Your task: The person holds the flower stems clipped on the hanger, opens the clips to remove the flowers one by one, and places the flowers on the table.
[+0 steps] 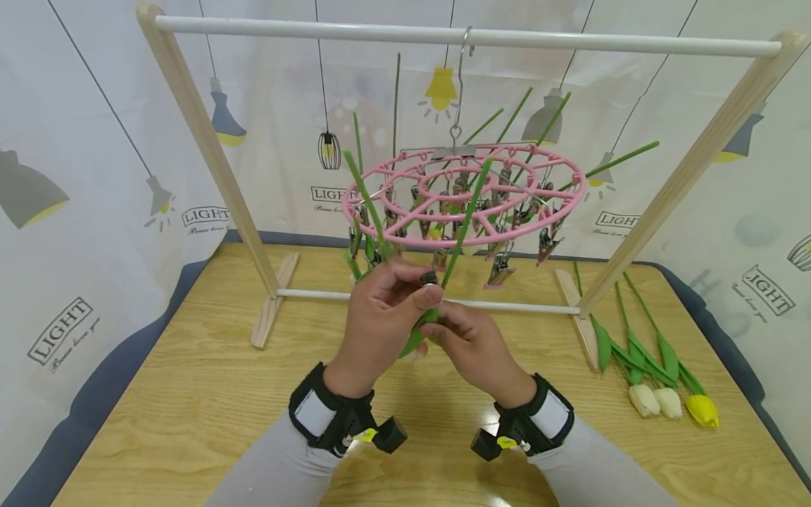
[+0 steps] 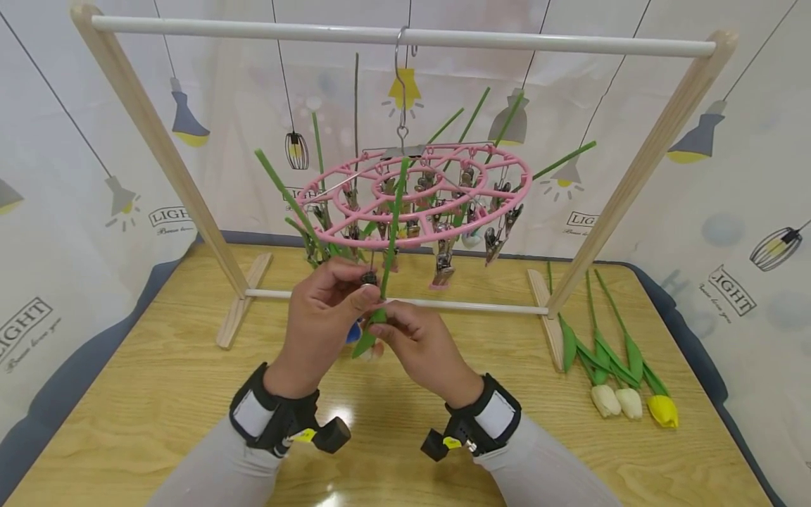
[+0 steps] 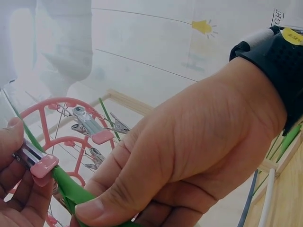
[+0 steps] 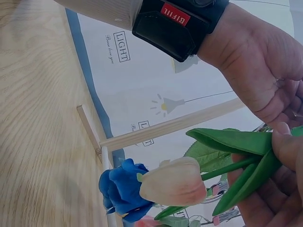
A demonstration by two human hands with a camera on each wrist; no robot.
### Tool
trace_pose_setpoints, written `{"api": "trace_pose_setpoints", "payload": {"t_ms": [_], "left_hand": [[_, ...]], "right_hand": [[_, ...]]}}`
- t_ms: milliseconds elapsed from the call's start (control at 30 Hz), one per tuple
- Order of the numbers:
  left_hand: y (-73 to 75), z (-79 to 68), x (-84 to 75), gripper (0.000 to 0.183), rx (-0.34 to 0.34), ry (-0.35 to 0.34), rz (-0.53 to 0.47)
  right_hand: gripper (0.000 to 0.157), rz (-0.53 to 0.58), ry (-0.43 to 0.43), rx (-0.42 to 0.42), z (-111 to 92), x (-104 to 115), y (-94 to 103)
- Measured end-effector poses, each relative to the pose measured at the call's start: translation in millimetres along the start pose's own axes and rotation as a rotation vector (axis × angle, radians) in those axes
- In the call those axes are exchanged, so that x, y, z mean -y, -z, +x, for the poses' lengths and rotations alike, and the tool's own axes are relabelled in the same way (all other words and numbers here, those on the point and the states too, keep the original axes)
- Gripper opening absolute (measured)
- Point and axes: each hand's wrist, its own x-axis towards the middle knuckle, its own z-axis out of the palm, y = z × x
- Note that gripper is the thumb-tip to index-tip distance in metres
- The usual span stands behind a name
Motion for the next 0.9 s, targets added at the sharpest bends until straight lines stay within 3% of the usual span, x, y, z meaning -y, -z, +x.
{"api": "trace_pose_setpoints", "payload": {"t_ms": [500,900], "left_hand": [[2.1,0.0,1.2,0.018,-0.01,-0.018,0.044],[0.3,-1.0,6.1,0.029,-0.056,0.013,0.066]], "right_hand": [[0.022,-0.087,-0.037,-0.028,-5.9,-7.6,6.8],[0.021,-0.089,-0.037,-0.056,-5.3,16.2,8.0]]}}
